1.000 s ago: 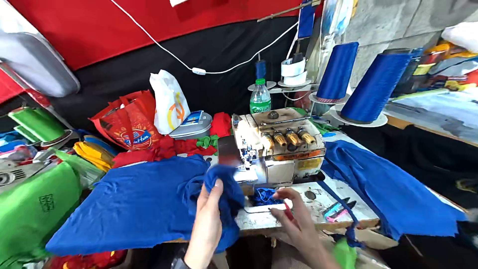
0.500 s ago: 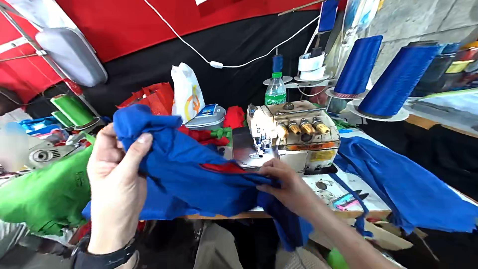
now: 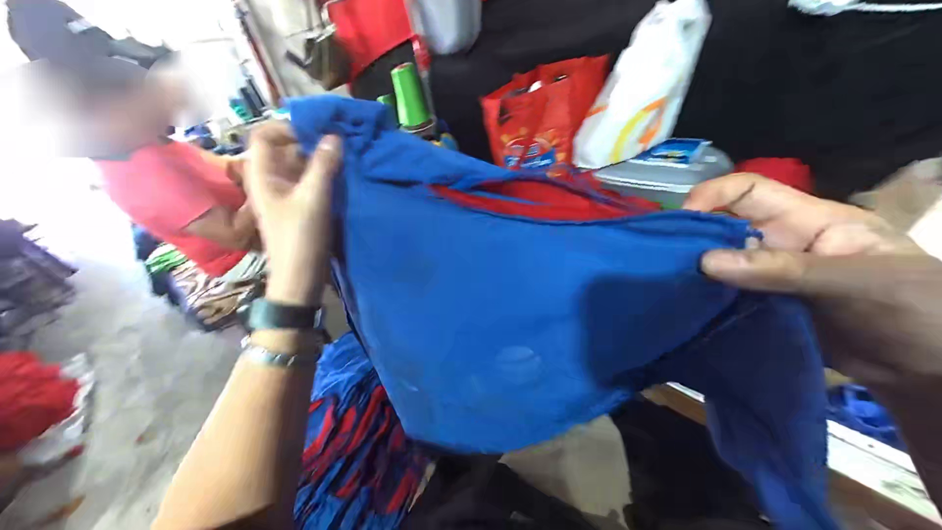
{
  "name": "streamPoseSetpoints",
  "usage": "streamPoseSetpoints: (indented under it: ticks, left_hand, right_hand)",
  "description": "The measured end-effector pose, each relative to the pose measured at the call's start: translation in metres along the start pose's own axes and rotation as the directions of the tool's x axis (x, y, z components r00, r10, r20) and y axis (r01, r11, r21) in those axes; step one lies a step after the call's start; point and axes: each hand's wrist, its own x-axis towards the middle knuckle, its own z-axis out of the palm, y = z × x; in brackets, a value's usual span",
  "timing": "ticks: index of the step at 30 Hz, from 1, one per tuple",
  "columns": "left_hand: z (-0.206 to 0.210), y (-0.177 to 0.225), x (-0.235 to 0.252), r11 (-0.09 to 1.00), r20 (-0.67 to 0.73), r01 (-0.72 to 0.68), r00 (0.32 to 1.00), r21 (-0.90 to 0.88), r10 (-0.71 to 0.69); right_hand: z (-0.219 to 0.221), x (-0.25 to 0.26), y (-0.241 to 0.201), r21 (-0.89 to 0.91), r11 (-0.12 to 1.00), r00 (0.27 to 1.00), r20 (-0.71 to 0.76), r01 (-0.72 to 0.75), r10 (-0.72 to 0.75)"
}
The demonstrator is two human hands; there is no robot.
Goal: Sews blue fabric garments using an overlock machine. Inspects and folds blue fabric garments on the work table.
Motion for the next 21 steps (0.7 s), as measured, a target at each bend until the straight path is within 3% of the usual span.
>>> streamPoseSetpoints:
  ticks: [3,6,7,9,10,12,13,15,16,18,19,21]
  left_hand:
    - [-0.013,-0.041,-0.010,0.982,0.060,0.186,0.981,0.014,-0.187]
    - [-0.034,-0.055,-0.028,0.945,-0.011,0.327,0.945,-0.011,-0.327]
    - [-0.043,-0.058,-0.034,0.938,-0.001,0.343,0.939,0.039,-0.343]
    - [-0.059,-0.063,-0.048,0.892,0.147,0.343,0.906,0.294,-0.397]
    - [-0.063,-0.060,-0.057,0.830,0.250,0.331,0.845,0.449,-0.473]
    - [-0.059,-0.040,-0.077,0.729,0.416,0.303,0.661,0.613,-0.624]
    - [-0.051,-0.021,-0.090,0.729,0.490,0.326,0.570,0.602,-0.659]
    - [-0.033,0.008,-0.126,0.766,0.704,0.562,0.406,0.310,-0.583]
    - [-0.021,0.013,-0.146,0.737,0.774,0.663,0.396,0.131,-0.494]
    - [0.008,0.012,-0.183,0.668,0.779,0.732,0.494,-0.132,-0.387]
    - [0.018,0.009,-0.194,0.634,0.737,0.758,0.516,-0.155,-0.436]
    - [0.026,0.008,-0.192,0.544,0.674,0.832,0.465,-0.111,-0.574]
  right_hand:
    - [0.033,0.020,0.015,0.036,0.986,0.979,-0.122,-0.161,0.165]
    - [0.041,0.029,0.036,0.049,0.986,0.982,-0.088,-0.161,0.165]
    - [0.045,0.029,0.040,0.066,0.979,0.976,-0.084,-0.195,0.200]
    - [0.058,0.028,0.041,0.090,0.958,0.958,-0.068,-0.271,0.277]
    - [0.066,0.027,0.041,0.092,0.951,0.953,-0.043,-0.294,0.299]
    - [0.081,0.025,0.048,0.082,0.948,0.951,0.034,-0.308,0.306]
    - [0.089,0.023,0.053,0.075,0.950,0.952,0.075,-0.302,0.297]
    - [0.103,0.019,0.065,0.066,0.958,0.944,0.200,-0.279,0.262]
    - [0.107,0.017,0.070,0.027,0.965,0.928,0.283,-0.261,0.243]
    - [0.110,0.015,0.078,-0.082,0.982,0.911,0.368,-0.169,0.187]
    - [0.107,0.016,0.083,-0.153,0.984,0.928,0.344,-0.094,0.143]
    - [0.091,0.020,0.091,-0.306,0.952,0.961,0.266,0.016,0.070]
